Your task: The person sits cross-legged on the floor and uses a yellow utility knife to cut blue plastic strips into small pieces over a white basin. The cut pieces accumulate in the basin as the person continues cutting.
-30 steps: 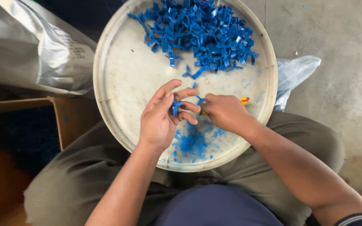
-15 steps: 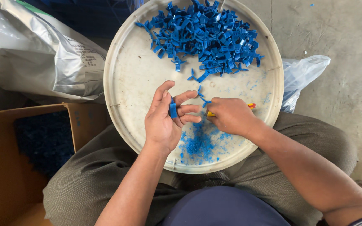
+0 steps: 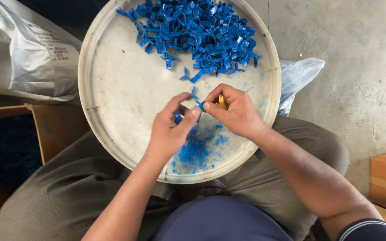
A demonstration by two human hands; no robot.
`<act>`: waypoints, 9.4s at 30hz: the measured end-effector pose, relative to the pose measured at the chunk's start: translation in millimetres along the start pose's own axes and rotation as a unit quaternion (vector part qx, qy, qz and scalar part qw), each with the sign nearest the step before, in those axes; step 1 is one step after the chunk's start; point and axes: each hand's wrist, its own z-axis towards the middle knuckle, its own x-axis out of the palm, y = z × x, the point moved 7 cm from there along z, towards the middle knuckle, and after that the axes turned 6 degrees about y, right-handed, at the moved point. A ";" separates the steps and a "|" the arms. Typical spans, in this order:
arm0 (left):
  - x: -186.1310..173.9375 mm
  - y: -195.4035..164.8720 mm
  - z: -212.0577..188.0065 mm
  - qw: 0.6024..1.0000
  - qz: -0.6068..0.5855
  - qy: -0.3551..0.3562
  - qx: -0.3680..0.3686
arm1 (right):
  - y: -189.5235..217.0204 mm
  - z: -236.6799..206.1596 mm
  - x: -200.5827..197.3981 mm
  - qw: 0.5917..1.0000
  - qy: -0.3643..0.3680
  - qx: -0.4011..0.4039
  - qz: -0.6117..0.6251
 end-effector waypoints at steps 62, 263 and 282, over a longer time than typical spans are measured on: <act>18.3 7.6 -5.6 0.976 -0.109 0.182 -0.040 | 32.8 -10.4 10.5 0.964 0.064 -0.114 -0.230; 3.3 -12.6 -6.2 0.977 -0.166 0.077 0.110 | 21.1 6.8 -6.5 0.911 0.038 -0.069 -0.405; -11.1 -14.8 -6.5 0.934 -0.350 0.049 0.055 | -5.5 9.6 23.1 0.855 0.056 -0.108 -0.504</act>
